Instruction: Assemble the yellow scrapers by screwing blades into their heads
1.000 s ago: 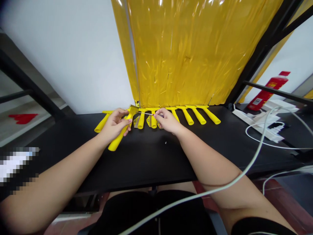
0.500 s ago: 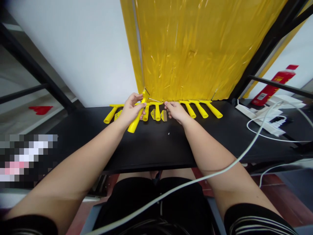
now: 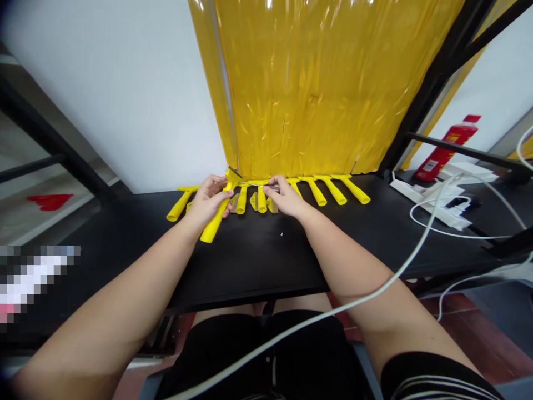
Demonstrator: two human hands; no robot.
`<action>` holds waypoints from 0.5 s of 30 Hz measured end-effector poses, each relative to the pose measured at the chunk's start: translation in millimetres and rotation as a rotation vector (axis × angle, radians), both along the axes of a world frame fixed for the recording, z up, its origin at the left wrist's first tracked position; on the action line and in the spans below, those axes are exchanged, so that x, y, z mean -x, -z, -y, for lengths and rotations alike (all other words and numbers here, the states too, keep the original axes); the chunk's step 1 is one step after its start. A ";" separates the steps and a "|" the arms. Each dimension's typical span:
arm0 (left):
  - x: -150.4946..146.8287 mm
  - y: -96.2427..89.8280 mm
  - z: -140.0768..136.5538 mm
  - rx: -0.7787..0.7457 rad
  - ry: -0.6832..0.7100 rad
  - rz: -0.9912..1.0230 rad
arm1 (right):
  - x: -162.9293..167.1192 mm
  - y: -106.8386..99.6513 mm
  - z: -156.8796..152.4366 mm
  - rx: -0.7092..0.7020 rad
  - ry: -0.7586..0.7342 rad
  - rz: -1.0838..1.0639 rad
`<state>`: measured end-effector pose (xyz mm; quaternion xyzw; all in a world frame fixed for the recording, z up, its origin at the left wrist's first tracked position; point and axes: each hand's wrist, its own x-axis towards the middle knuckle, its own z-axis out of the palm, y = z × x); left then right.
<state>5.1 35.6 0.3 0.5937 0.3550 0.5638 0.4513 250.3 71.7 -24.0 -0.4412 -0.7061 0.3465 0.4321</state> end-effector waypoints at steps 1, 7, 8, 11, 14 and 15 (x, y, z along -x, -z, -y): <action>-0.6 -0.8 0.7 0.005 -0.002 -0.003 | 0.0 -0.2 0.6 -0.038 0.018 -0.005; -2.8 -2.4 4.2 0.032 0.020 -0.004 | -3.3 -3.1 1.6 -0.042 0.119 0.047; -2.3 -2.5 4.4 0.029 0.019 -0.001 | -3.3 -3.8 2.5 -0.048 0.097 0.049; 0.2 -3.3 3.7 0.016 0.017 0.018 | -0.7 -5.3 6.2 -0.140 0.046 0.047; 2.2 -3.5 2.2 0.007 0.033 0.041 | 3.0 -4.9 6.9 -0.172 0.094 0.079; 2.5 -3.5 1.6 0.003 0.039 0.048 | 3.8 -4.2 6.4 -0.147 0.108 0.088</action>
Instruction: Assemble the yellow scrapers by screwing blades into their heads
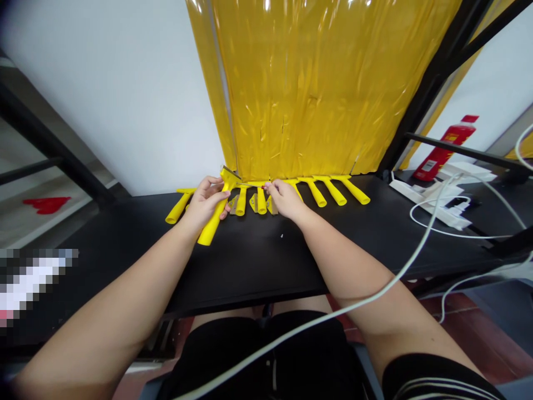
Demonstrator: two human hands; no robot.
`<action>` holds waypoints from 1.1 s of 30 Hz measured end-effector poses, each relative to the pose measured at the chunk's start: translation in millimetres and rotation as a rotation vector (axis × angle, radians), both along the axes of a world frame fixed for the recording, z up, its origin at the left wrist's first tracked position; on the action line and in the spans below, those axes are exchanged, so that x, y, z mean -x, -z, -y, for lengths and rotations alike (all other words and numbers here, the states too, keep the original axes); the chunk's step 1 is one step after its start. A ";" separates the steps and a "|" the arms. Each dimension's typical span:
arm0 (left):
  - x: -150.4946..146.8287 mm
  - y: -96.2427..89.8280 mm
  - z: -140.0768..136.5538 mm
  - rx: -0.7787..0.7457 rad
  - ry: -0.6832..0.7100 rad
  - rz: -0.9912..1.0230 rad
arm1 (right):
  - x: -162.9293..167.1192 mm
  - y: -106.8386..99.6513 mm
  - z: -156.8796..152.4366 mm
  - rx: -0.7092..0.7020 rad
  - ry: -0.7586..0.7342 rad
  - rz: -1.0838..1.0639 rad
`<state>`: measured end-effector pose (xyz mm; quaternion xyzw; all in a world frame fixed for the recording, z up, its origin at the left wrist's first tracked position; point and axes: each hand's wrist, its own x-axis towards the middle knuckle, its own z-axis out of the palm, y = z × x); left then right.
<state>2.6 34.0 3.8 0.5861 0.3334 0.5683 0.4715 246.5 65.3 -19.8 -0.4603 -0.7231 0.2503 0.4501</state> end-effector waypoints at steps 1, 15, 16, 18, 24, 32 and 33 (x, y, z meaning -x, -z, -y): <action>0.1 0.1 -0.4 -0.003 0.005 0.005 | 0.6 0.8 -0.5 0.030 0.004 -0.001; -0.3 -2.1 5.1 0.016 0.017 -0.008 | 0.6 3.1 2.2 0.045 -0.073 0.042; 0.1 -1.4 4.0 0.018 0.016 -0.003 | 0.8 3.1 2.9 0.002 -0.087 0.025; 1.1 0.0 1.8 0.021 0.011 0.009 | 1.2 1.1 4.1 -0.065 -0.056 0.024; 1.7 1.9 0.3 0.072 0.037 -0.007 | -0.1 -10.3 6.9 -0.040 0.029 0.120; 3.0 -3.5 3.0 0.084 0.046 0.012 | 8.4 -13.2 19.5 -0.122 -0.038 0.223; 3.9 -3.6 2.9 0.081 0.053 0.004 | 8.7 -13.1 19.1 -0.089 -0.044 0.188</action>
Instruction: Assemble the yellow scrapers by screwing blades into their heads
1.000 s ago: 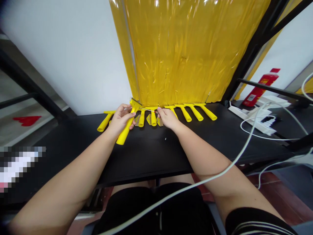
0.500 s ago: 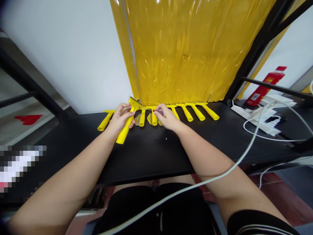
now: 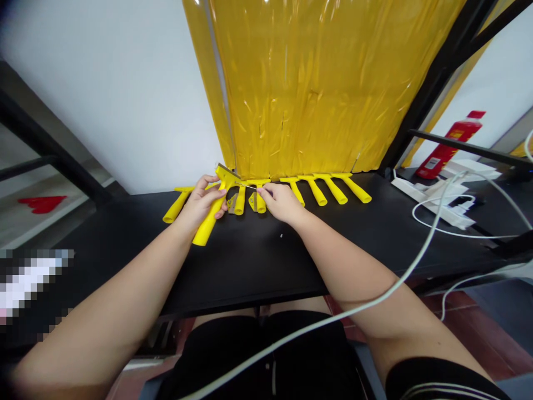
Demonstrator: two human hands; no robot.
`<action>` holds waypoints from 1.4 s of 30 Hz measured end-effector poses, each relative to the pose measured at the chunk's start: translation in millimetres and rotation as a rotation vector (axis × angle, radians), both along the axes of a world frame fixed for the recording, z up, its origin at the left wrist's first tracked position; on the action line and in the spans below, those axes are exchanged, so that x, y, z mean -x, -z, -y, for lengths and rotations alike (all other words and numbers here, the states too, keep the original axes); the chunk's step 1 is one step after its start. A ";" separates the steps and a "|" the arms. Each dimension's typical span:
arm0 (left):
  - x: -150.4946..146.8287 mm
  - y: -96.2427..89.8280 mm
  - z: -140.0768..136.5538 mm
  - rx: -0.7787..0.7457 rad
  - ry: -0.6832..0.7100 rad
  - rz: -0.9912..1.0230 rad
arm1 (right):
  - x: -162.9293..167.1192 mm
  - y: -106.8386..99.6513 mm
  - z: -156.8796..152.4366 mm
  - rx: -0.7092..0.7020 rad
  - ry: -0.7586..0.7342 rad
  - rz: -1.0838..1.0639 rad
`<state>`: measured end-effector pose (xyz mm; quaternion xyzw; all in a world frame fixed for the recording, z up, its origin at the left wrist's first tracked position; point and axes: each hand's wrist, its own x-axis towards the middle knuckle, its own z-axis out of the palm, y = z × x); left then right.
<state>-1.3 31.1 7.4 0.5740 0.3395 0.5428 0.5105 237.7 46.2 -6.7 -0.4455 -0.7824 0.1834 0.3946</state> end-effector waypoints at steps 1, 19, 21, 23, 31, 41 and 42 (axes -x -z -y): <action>0.9 0.2 -0.4 -0.005 0.008 -0.008 | -0.1 0.3 -1.0 0.051 -0.006 -0.046; 6.4 7.3 -12.9 0.160 0.016 -0.027 | -47.5 -17.5 4.3 0.665 -0.415 0.374; 8.4 8.8 -15.9 0.193 0.022 -0.014 | -42.0 -16.7 8.5 0.701 -0.354 0.439; 8.7 10.4 -18.7 0.228 0.028 0.004 | -33.0 -16.2 13.3 0.710 -0.314 0.488; 7.4 11.0 -21.4 0.346 0.092 0.017 | -17.7 -23.8 24.1 0.546 -0.305 0.554; -10.0 0.3 6.8 0.483 0.316 -0.119 | -11.8 -14.7 9.2 0.202 -0.368 -0.259; -12.4 -0.6 9.5 0.476 0.338 -0.133 | -9.9 -12.0 7.7 0.187 -0.372 -0.263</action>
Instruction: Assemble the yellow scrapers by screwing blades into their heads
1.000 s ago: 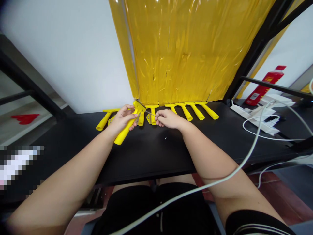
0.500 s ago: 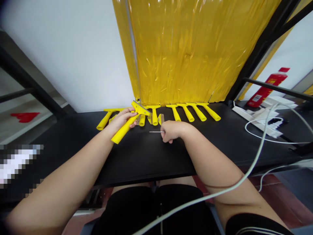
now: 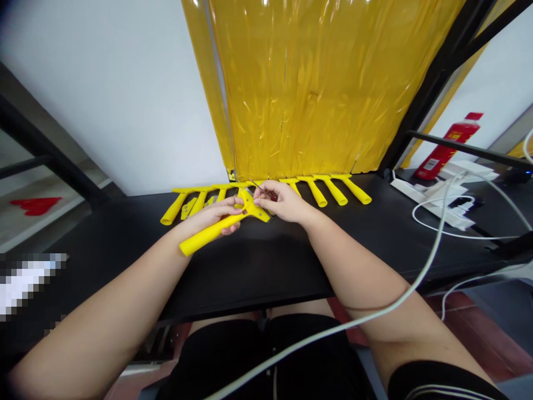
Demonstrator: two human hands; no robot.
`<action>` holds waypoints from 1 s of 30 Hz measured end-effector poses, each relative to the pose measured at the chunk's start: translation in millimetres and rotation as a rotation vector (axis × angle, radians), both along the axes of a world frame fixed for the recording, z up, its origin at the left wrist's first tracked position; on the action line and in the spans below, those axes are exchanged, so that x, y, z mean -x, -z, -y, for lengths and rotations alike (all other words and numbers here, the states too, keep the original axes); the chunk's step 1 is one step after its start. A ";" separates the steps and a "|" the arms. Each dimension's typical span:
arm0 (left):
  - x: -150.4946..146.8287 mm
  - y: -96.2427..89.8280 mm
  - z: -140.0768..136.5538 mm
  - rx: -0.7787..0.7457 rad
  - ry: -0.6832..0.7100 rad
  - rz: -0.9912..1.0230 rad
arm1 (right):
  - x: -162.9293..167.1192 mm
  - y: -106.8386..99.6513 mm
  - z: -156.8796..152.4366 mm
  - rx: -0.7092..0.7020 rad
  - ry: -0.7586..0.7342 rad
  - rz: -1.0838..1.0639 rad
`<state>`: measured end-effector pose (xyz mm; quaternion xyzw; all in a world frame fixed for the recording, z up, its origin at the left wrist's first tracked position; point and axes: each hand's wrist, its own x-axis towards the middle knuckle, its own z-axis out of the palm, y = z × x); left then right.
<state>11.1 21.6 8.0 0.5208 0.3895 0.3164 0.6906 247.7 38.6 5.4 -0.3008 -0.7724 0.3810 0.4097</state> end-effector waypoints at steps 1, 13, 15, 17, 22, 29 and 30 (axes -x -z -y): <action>-2.2 -1.0 2.5 -0.007 0.020 -0.009 | 1.5 2.4 -1.4 -0.018 0.004 -0.004; -15.0 -0.9 14.4 -0.176 0.085 -0.053 | -0.9 2.5 -4.4 0.023 -0.070 -0.015; -16.5 0.3 15.1 -0.227 0.062 -0.052 | 0.1 4.4 -5.4 0.057 -0.059 -0.053; -17.4 0.8 15.3 -0.265 0.037 -0.053 | 2.4 7.7 -7.3 0.082 -0.034 -0.112; -16.2 -0.3 12.3 -0.280 -0.064 -0.067 | 4.8 15.2 -13.8 0.044 0.115 -0.167; -6.8 -0.8 0.0 -0.307 -0.354 -0.059 | -7.0 17.7 -18.9 -0.107 0.227 0.068; -5.6 -0.7 -1.5 -0.309 -0.371 -0.053 | -6.4 18.4 -18.7 -0.108 0.203 0.074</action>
